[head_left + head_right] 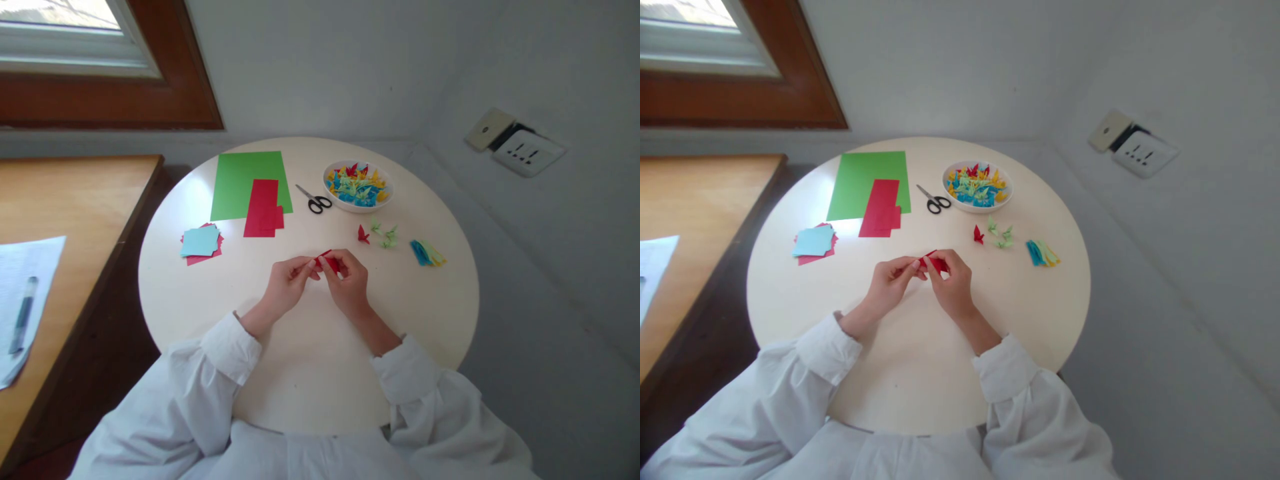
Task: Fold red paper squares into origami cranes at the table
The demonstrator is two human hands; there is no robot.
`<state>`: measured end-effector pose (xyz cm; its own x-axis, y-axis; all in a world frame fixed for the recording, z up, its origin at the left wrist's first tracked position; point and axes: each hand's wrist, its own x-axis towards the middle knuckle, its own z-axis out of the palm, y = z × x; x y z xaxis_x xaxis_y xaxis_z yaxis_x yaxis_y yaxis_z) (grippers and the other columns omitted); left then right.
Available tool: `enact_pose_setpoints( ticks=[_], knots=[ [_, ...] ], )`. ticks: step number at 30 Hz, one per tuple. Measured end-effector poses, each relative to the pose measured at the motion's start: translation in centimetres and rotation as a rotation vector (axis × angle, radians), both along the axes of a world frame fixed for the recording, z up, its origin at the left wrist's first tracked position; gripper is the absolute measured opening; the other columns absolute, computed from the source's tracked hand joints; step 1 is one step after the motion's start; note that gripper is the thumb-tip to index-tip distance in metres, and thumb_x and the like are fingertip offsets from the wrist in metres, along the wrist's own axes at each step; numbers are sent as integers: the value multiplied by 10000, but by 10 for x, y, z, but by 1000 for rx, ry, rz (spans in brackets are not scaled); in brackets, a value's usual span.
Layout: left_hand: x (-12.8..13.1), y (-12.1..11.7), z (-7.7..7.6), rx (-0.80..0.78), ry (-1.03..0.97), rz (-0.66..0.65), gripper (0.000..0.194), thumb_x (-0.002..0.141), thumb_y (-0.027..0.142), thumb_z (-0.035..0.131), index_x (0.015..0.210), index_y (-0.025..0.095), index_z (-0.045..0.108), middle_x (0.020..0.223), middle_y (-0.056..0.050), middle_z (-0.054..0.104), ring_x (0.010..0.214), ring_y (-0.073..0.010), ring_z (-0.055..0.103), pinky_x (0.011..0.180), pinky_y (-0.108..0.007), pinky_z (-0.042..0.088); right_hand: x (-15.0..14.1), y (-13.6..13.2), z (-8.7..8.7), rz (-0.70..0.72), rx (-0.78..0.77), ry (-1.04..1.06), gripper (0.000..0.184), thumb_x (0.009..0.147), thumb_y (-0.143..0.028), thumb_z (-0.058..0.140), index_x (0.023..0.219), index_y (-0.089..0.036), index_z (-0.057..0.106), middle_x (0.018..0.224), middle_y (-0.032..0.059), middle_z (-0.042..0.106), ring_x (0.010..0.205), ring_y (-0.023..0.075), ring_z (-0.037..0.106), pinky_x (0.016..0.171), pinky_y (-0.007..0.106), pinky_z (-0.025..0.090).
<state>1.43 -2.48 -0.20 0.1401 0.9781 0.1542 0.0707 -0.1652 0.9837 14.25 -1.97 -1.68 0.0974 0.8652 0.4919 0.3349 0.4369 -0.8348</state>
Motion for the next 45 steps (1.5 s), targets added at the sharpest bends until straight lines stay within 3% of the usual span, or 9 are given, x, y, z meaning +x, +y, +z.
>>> enact_pose_setpoints(
  ticks=[13,20,28,36,45],
  knots=[
    [0,3,-3,-27,-1,26,231,777,320,546,798,113,646,701,-55,665,604,-128,610,603,-242,498,2,1,-5,15,-24,-21,84,783,-274,587,759,-194,577,668,-15,595,582,101,522,567,230,441],
    [-1,5,-8,-11,41,58,225,786,320,527,752,124,634,613,-31,626,565,-119,580,567,-233,472,3,0,-5,65,-33,-23,85,803,-273,557,835,-199,583,755,10,634,659,120,581,625,247,482],
    [0,4,-7,-22,41,48,241,774,339,547,806,124,650,664,-45,647,568,-121,581,557,-233,478,3,0,-5,85,-22,-35,77,810,-271,542,817,-201,572,747,8,634,662,124,608,635,246,507],
    [-2,4,-13,29,151,80,264,799,359,514,760,130,638,630,-34,622,565,-114,560,526,-211,454,1,-1,-4,115,-31,-38,72,810,-263,539,806,-197,566,745,5,634,664,118,619,647,237,524],
    [-4,3,-6,38,155,67,256,799,336,515,758,135,669,628,-37,653,572,-124,575,565,-224,461,2,0,-4,88,-52,-47,86,811,-275,542,824,-200,583,764,12,643,687,129,623,669,259,528]
  ],
)
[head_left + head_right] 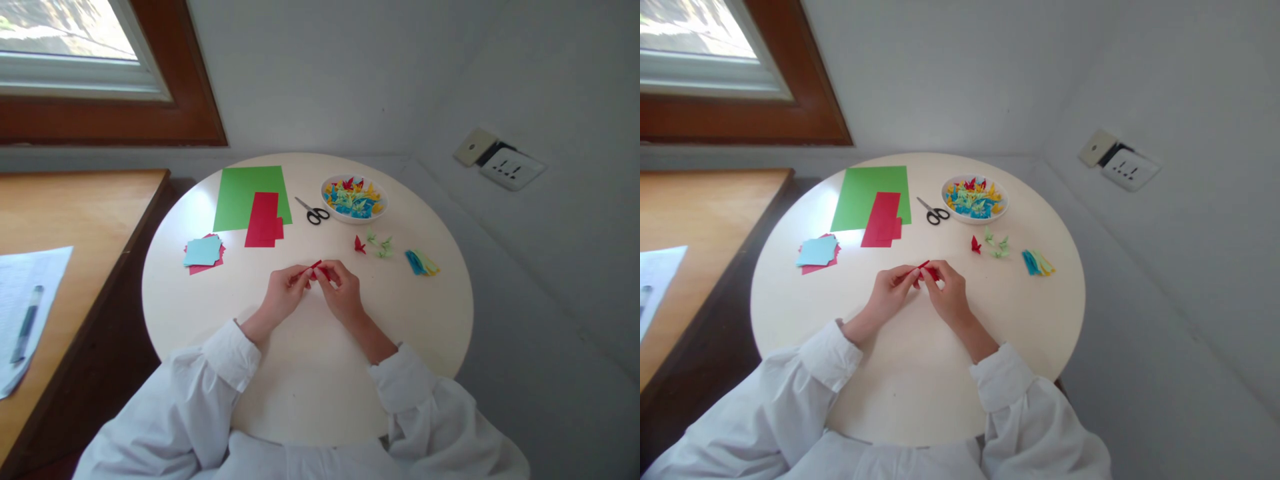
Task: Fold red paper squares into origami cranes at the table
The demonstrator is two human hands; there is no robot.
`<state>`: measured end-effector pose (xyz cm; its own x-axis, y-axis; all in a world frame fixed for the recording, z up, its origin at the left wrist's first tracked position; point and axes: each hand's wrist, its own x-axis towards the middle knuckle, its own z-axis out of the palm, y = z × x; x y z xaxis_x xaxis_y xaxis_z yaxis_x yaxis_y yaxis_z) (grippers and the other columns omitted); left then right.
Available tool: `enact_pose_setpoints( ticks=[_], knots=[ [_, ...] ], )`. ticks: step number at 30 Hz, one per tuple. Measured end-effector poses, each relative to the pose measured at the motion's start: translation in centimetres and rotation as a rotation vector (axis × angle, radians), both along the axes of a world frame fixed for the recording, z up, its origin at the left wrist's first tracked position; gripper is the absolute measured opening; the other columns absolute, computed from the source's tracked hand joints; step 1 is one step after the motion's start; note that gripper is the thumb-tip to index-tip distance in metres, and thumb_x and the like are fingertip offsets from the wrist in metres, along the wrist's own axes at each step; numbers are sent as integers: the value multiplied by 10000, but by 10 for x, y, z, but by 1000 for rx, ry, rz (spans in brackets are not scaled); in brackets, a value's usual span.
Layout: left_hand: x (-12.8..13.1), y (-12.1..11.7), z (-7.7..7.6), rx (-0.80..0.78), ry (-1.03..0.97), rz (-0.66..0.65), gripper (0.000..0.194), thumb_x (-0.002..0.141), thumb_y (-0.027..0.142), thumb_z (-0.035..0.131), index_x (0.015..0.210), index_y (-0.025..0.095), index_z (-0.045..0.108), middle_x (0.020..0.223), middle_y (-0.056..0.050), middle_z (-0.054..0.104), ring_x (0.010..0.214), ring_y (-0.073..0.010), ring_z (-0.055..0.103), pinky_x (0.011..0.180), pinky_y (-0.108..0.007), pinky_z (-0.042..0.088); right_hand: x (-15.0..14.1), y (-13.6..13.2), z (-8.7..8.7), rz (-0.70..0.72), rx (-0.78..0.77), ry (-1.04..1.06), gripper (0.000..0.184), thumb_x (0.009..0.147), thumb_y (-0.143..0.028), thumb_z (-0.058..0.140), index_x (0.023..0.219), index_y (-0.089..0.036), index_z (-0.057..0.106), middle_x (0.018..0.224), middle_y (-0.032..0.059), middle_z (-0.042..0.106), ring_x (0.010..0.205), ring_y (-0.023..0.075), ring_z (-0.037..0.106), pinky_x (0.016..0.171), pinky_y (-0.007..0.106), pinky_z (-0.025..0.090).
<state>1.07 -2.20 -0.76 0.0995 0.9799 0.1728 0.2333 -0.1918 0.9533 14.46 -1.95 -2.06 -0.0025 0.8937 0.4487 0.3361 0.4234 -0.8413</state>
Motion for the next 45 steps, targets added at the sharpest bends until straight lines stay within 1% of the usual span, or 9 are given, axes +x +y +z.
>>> enact_pose_setpoints(
  ticks=[6,12,15,21,24,26,30,35,45],
  knots=[
    [-1,2,-1,-11,-21,-5,280,808,358,504,819,140,678,652,-43,674,596,-140,612,593,-237,484,3,2,0,-14,42,-22,112,800,-276,573,875,-205,616,856,39,661,778,150,632,730,293,533],
    [1,4,-1,-34,-96,45,289,795,383,519,837,134,660,712,-52,687,589,-137,622,599,-250,504,6,4,3,-29,217,-149,145,808,-205,564,925,-230,644,939,59,647,906,171,604,831,344,500],
    [1,3,-1,-43,-117,34,292,792,390,523,828,130,651,754,-63,689,589,-133,623,602,-256,513,8,4,5,-84,250,-193,149,802,-199,565,905,-235,667,877,62,632,864,179,588,786,347,502],
    [-3,5,-6,7,-104,50,262,762,331,596,942,141,579,846,-76,657,752,-151,639,711,-285,526,11,4,2,-9,164,-189,183,828,-207,519,936,-236,664,807,35,678,678,146,579,635,291,493],
    [-5,6,-7,34,-152,-28,372,750,261,611,1090,172,487,1045,-100,607,886,-158,635,825,-318,507,10,4,-1,14,79,-128,190,822,-232,522,941,-222,670,810,36,685,620,129,570,578,264,485],
    [-6,6,-7,32,-136,-104,337,761,231,588,1079,175,491,1096,-108,583,950,-167,619,859,-325,495,9,4,-2,33,11,-78,191,814,-244,526,930,-221,676,819,35,688,613,124,580,581,260,497],
    [-5,5,-4,40,-106,-168,222,765,189,558,982,159,523,943,-78,623,926,-167,614,835,-308,500,5,4,-2,74,-91,68,156,777,-243,556,863,-211,682,803,30,695,576,118,611,577,256,524],
    [-6,5,-4,48,-39,-72,147,754,178,533,897,154,553,827,-41,630,776,-143,623,723,-263,505,2,3,1,148,-170,247,151,745,-268,604,864,-205,673,838,28,696,580,121,640,578,257,550],
    [-15,6,-3,136,89,-80,215,717,147,542,923,160,602,888,-61,671,814,-167,638,745,-280,503,6,4,0,177,-96,172,131,783,-229,564,843,-222,680,823,29,685,719,138,639,660,276,533]
  ],
)
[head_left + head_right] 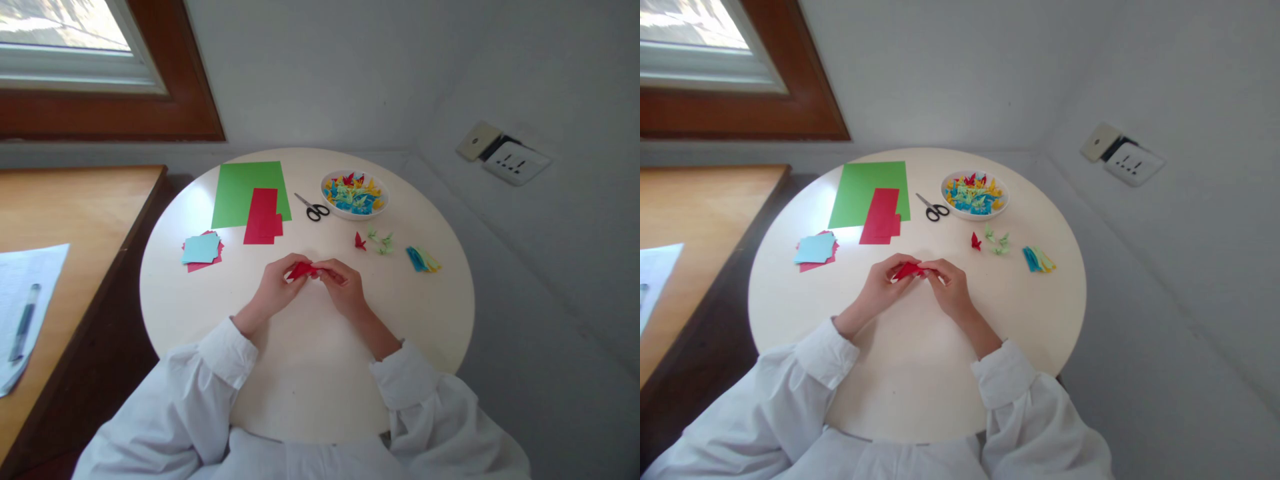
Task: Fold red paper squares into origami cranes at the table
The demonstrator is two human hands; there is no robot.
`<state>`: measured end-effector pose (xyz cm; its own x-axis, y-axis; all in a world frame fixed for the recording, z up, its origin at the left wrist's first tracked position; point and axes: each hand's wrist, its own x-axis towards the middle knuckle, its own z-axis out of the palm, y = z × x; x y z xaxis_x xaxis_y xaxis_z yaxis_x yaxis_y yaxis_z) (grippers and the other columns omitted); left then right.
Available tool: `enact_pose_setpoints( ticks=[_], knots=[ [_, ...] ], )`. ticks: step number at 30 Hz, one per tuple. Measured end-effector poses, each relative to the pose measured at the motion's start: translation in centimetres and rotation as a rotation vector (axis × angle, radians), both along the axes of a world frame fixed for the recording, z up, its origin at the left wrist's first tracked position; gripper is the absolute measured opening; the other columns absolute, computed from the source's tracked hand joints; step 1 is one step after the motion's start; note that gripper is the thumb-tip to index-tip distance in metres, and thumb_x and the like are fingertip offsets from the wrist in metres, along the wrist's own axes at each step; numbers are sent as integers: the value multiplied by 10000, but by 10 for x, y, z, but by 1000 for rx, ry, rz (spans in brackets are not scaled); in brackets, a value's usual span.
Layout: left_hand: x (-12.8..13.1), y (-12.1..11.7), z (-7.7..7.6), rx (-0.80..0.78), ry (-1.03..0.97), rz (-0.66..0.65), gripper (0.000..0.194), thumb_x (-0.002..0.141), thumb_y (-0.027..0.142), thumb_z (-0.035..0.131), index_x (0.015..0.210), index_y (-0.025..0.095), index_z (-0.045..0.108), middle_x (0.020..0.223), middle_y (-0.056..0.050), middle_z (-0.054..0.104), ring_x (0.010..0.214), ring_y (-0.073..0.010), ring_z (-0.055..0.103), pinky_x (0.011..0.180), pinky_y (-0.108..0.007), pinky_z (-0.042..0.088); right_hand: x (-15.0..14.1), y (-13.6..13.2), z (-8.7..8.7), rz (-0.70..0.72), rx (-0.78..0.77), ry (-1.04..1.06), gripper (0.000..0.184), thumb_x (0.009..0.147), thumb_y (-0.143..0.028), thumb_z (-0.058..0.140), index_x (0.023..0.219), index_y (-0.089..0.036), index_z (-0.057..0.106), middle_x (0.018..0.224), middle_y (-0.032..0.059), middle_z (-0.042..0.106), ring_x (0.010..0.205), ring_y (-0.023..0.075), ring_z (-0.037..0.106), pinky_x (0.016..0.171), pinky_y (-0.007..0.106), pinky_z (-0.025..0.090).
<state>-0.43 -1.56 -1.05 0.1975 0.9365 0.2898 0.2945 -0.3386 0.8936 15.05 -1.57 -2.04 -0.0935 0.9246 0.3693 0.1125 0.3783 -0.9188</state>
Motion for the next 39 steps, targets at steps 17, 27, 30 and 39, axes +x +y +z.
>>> enact_pose_setpoints(
  ticks=[17,27,30,39],
  knots=[
    [-3,2,6,50,-21,68,151,772,272,586,863,159,632,904,-87,676,819,-176,637,747,-288,501,-2,-1,3,-59,-98,161,63,690,-213,665,749,-202,684,719,6,690,619,136,656,627,276,570],
    [-3,2,7,27,-77,-68,124,826,280,519,792,161,536,948,-88,582,785,-141,612,671,-258,506,-2,-3,5,-16,-97,109,110,708,-288,651,728,-180,660,705,22,677,626,136,649,627,258,555],
    [-2,1,8,2,-55,-81,129,843,285,486,792,168,508,937,-82,590,766,-135,603,642,-252,502,-3,-4,3,-19,-100,93,116,708,-293,646,729,-179,652,704,26,676,652,143,647,643,260,550],
    [-5,2,8,-123,-14,-105,144,820,290,489,737,172,488,827,-56,639,744,-149,595,657,-269,475,-1,-5,3,-33,-29,-39,103,754,-270,582,744,-178,628,716,34,652,653,140,622,635,257,521]
  ],
)
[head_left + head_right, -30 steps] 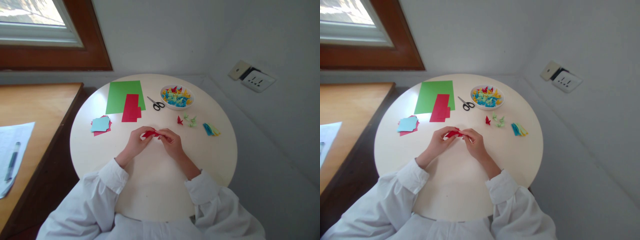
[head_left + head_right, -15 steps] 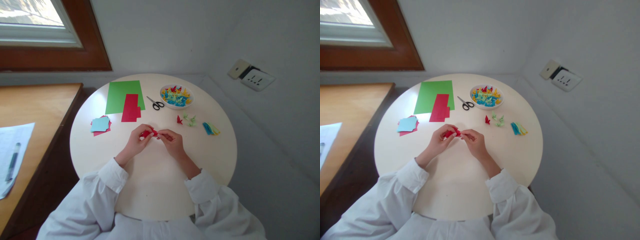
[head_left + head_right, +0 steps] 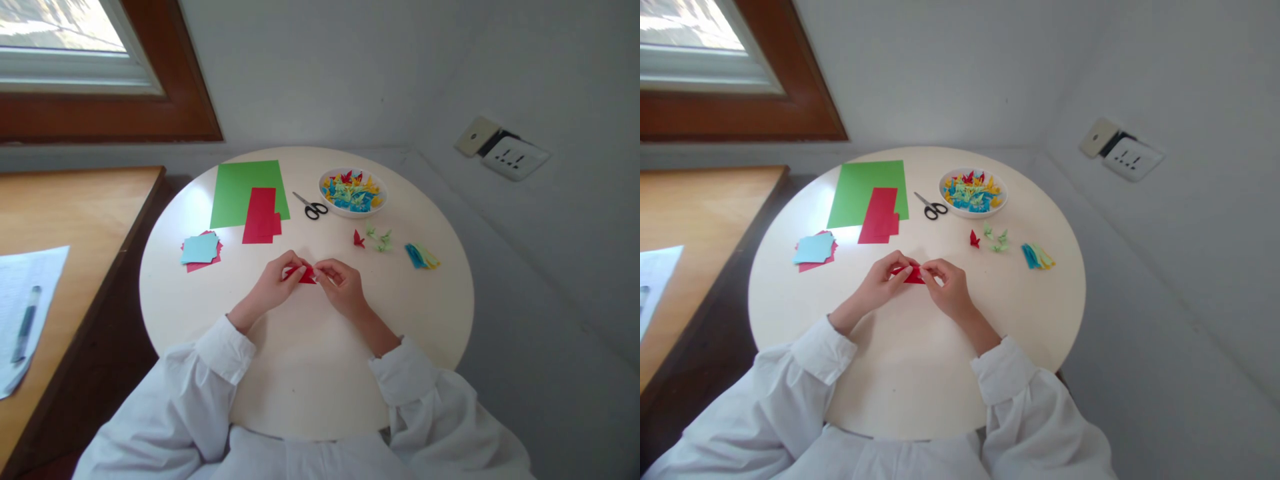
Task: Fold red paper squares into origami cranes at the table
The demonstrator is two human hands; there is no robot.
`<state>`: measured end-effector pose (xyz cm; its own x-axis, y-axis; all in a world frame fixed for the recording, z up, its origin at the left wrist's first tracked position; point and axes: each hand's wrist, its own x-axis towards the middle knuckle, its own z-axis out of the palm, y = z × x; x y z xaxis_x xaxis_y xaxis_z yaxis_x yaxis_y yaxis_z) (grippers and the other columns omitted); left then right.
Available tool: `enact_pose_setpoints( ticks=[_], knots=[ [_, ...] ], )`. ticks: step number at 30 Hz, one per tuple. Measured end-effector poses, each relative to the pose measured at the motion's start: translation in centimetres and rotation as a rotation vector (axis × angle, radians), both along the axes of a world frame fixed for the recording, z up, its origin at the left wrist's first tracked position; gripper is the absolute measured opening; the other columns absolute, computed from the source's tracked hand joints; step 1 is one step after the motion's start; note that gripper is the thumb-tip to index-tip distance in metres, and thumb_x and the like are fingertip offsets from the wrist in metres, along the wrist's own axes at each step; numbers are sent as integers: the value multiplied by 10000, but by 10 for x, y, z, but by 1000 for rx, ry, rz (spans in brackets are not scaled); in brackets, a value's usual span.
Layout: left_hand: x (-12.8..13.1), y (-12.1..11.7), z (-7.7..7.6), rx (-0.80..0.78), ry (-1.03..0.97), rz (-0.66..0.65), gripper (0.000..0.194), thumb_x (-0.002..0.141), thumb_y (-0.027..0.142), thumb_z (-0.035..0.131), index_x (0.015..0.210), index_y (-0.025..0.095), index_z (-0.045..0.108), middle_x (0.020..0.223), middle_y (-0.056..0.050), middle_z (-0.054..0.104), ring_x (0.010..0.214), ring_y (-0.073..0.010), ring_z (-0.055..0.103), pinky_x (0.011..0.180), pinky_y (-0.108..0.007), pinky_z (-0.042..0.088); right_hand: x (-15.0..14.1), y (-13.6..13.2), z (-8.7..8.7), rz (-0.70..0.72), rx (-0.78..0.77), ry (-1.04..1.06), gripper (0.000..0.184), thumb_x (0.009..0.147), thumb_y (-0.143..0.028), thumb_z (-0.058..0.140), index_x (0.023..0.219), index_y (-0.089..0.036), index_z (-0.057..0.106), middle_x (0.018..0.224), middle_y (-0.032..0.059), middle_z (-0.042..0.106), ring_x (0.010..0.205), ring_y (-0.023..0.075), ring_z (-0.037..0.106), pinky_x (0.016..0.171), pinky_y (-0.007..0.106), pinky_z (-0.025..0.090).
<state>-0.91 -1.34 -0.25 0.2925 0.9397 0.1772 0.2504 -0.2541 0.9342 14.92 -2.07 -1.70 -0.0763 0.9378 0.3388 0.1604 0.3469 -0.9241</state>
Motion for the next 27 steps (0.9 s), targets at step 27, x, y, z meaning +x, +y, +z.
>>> enact_pose_setpoints(
  ticks=[27],
  knots=[
    [0,0,10,22,26,35,69,695,154,492,636,163,525,694,-22,600,669,-129,569,598,-245,443,-5,-1,12,31,-246,169,106,669,-277,651,646,-178,623,560,-15,618,498,101,550,506,231,473]
  ],
)
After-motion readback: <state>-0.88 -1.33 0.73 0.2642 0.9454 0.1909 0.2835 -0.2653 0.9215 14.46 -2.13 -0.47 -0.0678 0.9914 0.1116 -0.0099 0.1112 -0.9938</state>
